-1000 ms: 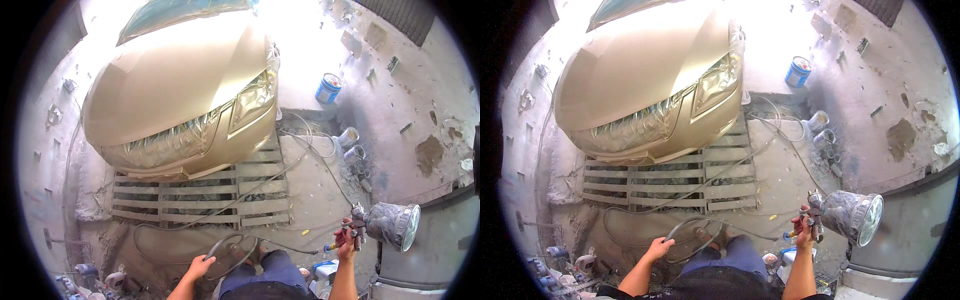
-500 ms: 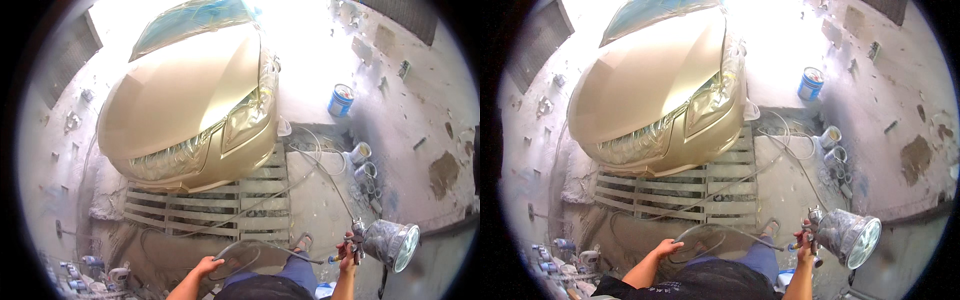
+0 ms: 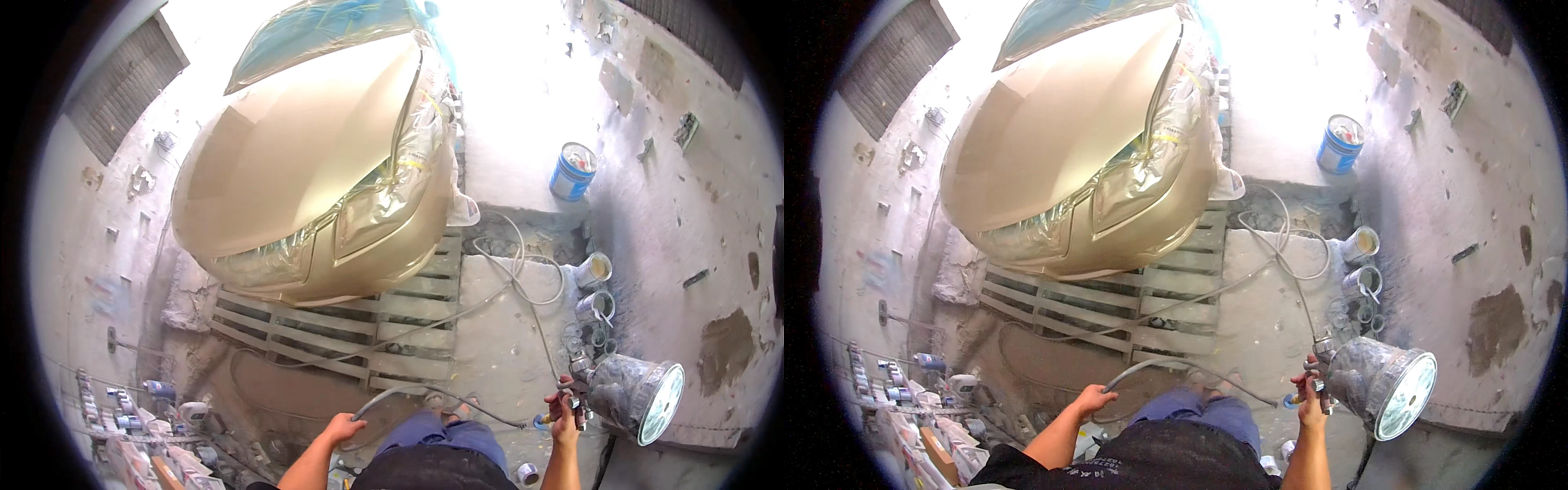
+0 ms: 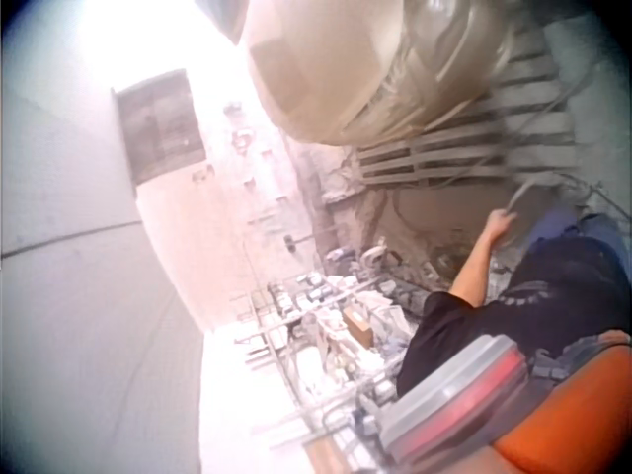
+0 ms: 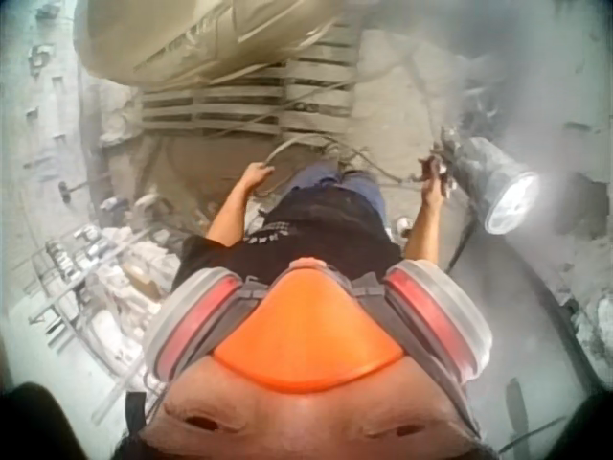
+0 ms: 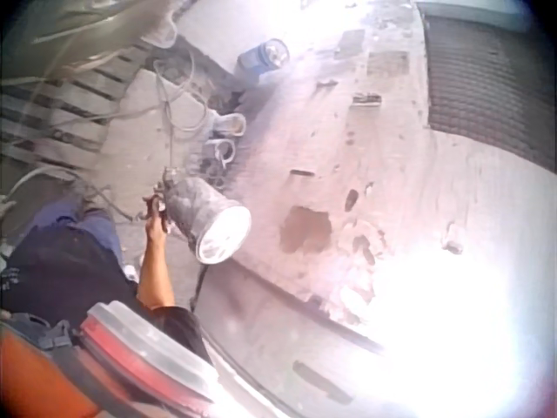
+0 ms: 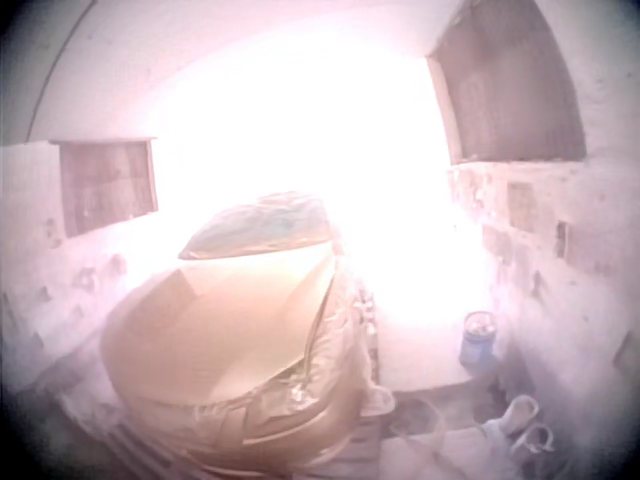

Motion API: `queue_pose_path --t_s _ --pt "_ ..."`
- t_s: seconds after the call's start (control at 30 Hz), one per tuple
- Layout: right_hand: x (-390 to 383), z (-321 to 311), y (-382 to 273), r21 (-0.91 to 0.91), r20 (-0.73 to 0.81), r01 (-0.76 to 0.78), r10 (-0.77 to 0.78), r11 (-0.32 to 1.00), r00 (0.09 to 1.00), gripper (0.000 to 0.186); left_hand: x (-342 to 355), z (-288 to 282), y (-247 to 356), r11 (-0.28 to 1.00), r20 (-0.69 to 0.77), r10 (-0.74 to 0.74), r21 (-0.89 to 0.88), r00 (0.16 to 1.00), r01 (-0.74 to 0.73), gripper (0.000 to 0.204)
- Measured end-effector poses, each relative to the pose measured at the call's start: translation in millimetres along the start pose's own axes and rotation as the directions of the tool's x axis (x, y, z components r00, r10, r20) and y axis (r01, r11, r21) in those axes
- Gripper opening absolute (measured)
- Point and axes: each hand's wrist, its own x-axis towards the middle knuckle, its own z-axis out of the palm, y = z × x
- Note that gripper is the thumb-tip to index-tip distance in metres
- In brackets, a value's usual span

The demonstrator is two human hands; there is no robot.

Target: The person uses a spray gun to apply a coat of paint to the front of a car. The car is masked with plastic and paper to protect other areas. The person moves around the vehicle to cover the hood and front bumper.

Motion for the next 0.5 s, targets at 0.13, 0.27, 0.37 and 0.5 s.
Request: queue_pose_path --t_s 0.13,0.27,0.37,0.5 --pt "25 0 -15 -0.052 0.063 -0.004 0.007 0.999 0.998 0.056 25 36 3 0.996 0.075 -0.046 -0.067 0.996 0.051 0.027" --pt "57 -20 -3 -0.152 0.179 0.027 0.001 0.988 0.984 0.029 49 67 15 0.988 0.143 -0.109 -0.09 0.984 0.123 0.032" --pt "79 -13 -13 -0.264 0.224 0.125 -0.065 0.956 0.972 0.031 66 76 38 0.993 0.169 -0.118 0.015 0.979 0.117 0.032" --pt "115 -8 -8 -0.203 0.223 0.206 -0.159 0.957 0.962 0.035 96 88 48 0.989 0.2 -0.136 0.089 0.97 0.12 0.032"
